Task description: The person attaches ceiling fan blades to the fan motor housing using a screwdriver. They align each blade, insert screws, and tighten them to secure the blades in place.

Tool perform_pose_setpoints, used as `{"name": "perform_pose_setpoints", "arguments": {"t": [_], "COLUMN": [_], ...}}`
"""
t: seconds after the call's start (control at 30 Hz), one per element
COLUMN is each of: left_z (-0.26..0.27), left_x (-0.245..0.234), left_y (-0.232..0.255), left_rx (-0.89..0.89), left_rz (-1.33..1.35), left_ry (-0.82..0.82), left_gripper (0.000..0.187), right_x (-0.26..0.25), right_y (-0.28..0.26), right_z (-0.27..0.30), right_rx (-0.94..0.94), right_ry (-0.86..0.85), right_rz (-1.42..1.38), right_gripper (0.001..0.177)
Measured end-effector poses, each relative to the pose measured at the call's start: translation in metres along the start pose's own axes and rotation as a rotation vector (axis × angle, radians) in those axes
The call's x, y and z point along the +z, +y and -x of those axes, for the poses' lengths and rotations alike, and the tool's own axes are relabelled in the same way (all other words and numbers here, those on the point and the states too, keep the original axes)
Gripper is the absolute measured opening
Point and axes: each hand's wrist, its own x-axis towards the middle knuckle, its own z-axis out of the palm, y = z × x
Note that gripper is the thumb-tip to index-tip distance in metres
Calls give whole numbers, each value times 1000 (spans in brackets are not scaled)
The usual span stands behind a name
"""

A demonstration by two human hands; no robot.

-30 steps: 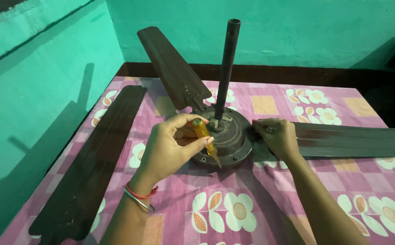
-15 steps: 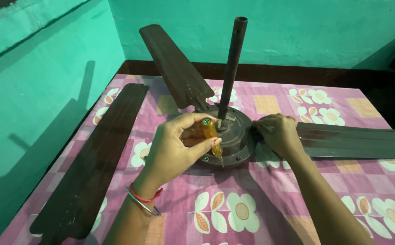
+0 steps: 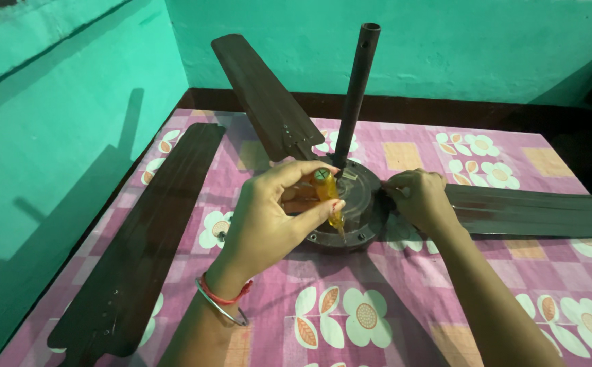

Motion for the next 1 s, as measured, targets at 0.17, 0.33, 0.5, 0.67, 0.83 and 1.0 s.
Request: {"name": "perform_pose_setpoints", "arguments": {"t": [0.17, 0.33, 0.5, 0.67, 0.83, 1.0], "left_z": [-5, -20, -37, -45, -54, -73], "left_x": [9, 24, 40, 53, 66, 81], "left_y": [9, 17, 26, 26, 15, 0], "left_rx": [39, 164, 199, 218, 291, 273], "left_rz": [-11, -69, -77, -77, -78, -137], "left_ry": [49, 132, 163, 187, 235, 278], "left_gripper": [36, 36, 37, 38, 37, 37], "right_x": [-5, -6, -1, -7, -4, 3], "right_y": [-3, -3, 4, -2, -8, -7], "right_z": [0, 3, 3, -1, 4, 10], "right_rx": [156, 290, 298, 386, 405, 371], "right_ry": [-83, -104, -137, -215, -150, -39], "right_rz": [-91, -197, -221, -275, -279, -273], "right_gripper": [20, 33, 29, 28, 26, 25]}}
